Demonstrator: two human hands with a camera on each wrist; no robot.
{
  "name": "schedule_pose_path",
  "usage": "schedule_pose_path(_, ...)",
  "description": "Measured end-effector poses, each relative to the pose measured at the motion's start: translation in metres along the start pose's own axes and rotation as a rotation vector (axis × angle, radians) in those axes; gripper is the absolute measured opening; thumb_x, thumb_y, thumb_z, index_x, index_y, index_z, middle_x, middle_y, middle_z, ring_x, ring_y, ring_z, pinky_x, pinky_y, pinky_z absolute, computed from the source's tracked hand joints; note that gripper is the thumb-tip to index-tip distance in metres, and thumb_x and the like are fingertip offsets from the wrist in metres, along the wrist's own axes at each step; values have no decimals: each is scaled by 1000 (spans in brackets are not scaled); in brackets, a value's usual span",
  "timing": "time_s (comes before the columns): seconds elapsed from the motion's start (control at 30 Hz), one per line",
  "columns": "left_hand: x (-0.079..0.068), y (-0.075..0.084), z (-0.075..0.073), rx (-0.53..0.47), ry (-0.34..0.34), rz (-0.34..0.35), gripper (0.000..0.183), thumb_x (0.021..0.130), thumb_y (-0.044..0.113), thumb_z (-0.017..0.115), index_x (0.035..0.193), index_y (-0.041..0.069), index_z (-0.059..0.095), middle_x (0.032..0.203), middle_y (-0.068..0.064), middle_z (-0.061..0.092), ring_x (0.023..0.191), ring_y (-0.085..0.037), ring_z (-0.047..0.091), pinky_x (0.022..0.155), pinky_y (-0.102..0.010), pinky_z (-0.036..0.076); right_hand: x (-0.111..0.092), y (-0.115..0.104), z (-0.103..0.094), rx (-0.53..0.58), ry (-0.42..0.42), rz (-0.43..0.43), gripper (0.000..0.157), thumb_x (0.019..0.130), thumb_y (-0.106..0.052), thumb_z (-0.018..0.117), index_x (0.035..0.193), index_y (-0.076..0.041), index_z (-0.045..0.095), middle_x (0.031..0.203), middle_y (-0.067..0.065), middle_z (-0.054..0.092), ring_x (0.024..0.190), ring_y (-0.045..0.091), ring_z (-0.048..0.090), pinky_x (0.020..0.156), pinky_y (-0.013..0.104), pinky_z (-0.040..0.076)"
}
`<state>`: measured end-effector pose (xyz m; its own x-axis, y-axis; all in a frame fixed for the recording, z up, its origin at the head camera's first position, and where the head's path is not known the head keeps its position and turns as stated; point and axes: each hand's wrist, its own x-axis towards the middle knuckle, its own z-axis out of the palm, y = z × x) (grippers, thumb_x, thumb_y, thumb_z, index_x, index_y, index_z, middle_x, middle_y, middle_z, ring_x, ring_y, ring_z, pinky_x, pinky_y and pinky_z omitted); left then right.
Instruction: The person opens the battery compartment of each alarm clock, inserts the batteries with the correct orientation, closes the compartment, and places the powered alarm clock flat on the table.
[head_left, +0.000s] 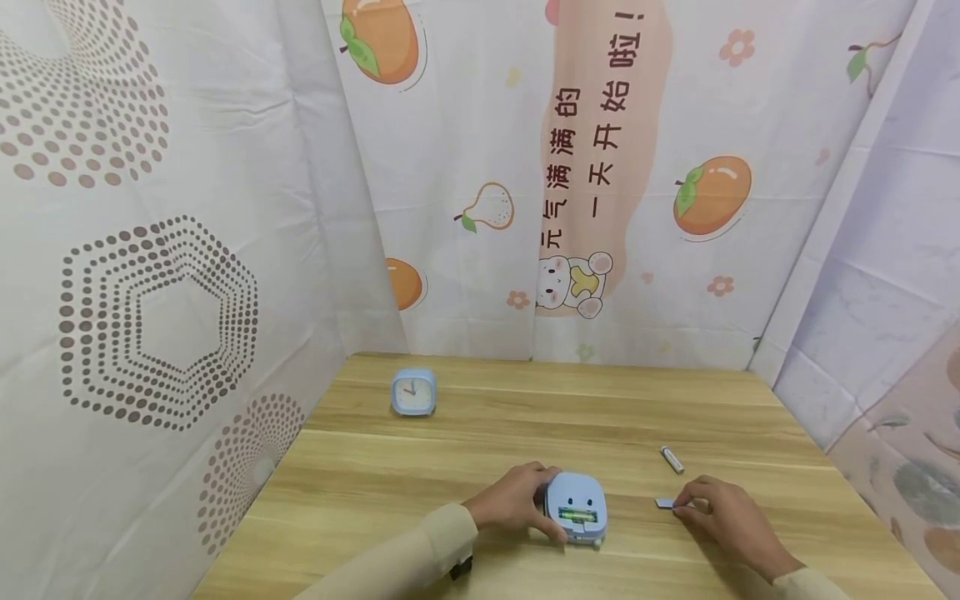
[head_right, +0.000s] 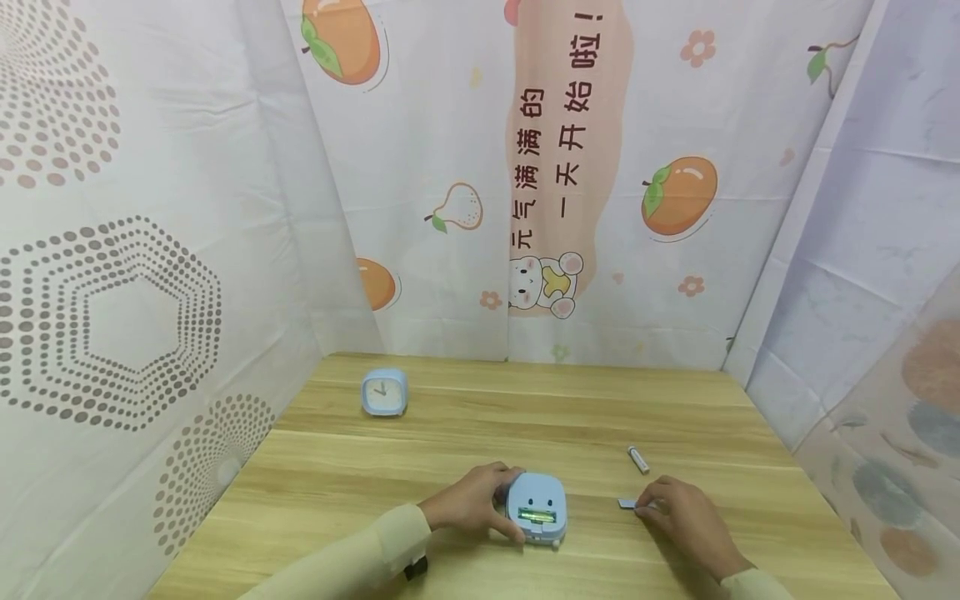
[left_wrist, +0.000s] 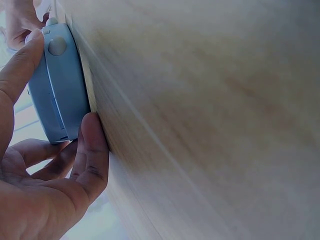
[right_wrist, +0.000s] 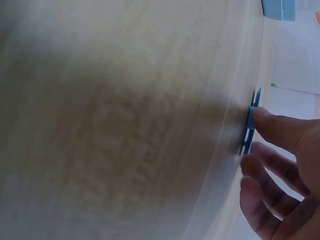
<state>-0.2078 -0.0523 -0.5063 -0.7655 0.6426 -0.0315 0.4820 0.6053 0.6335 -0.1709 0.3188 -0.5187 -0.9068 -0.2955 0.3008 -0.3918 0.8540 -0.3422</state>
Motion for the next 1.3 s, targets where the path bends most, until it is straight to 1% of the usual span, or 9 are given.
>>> schedule_pose_path(0.1,0,0,0,-10,-6,-3,98,73,47,92,153,10,49,117,9,58,99,2,53,93,-22,49,0,-1,-1,0,-25,20,18,80,-18,87,83,-31,74,95,-9,74,73,-1,58,64,28,51)
schedule_pose_path(0.17,0,0,1,-11,-7,-3,97,73,47,92,153,11,50,115,10,58,98,2,52,92,-22,49,-1,-1,-2,2,-35,30,17,80,-19,87,84,-30,75,94,-10,74,75,0,59,64,28,51)
schedule_pose_path(0.3,0,-1,2,-5,-7,1,98,73,47,92,153,11,50,114,10,58,97,3,52,92,-21,49,0,0,-2,-1,-38,24,12,81,-22,86,86,-29,77,91,-13,73,77,2,62,64,27,52)
schedule_pose_path(0.47,0,0,2,-15,-9,3,98,73,47,92,153,9,50,115,10,58,97,3,52,92,-21,49,-1,-1,-2,-22,-10,25,13,81,-19,86,82,-29,78,88,-14,72,78,4,65,65,27,53)
schedule_pose_path(0.6,-1,1,1,-29,-5,8,96,73,45,93,152,10,51,114,11,58,96,2,52,89,-20,48,-1,-4,-4,-31,26,38,15,79,-17,87,79,-28,78,84,-13,73,73,2,63,63,25,52)
schedule_pose_path(0.77,-2,3,-1,-26,5,13,95,72,44,93,151,11,52,116,9,59,95,1,53,87,-20,48,-1,-5,-6,-22,43,62,14,79,-19,88,79,-29,77,84,-13,73,68,-2,58,60,24,49)
schedule_pose_path(1.0,-3,4,-2,-21,6,4,95,73,43,93,151,9,51,119,8,59,95,0,52,86,-19,48,-2,-6,-6,-14,113,19,16,78,-16,88,78,-28,78,83,-13,73,64,-5,53,55,23,46)
schedule_pose_path(1.17,-3,3,-2,-20,6,10,95,73,43,93,151,8,51,121,7,59,96,1,52,86,-19,48,-3,-8,-6,-13,108,40,14,79,-16,87,78,-27,78,83,-12,73,64,-6,51,54,23,44)
schedule_pose_path(1.3,-2,2,-1,-9,7,12,96,73,44,93,151,8,51,123,6,60,97,1,52,87,-19,48,-3,-11,-7,-26,114,35,14,79,-17,88,79,-27,78,84,-11,73,64,-6,51,55,22,44)
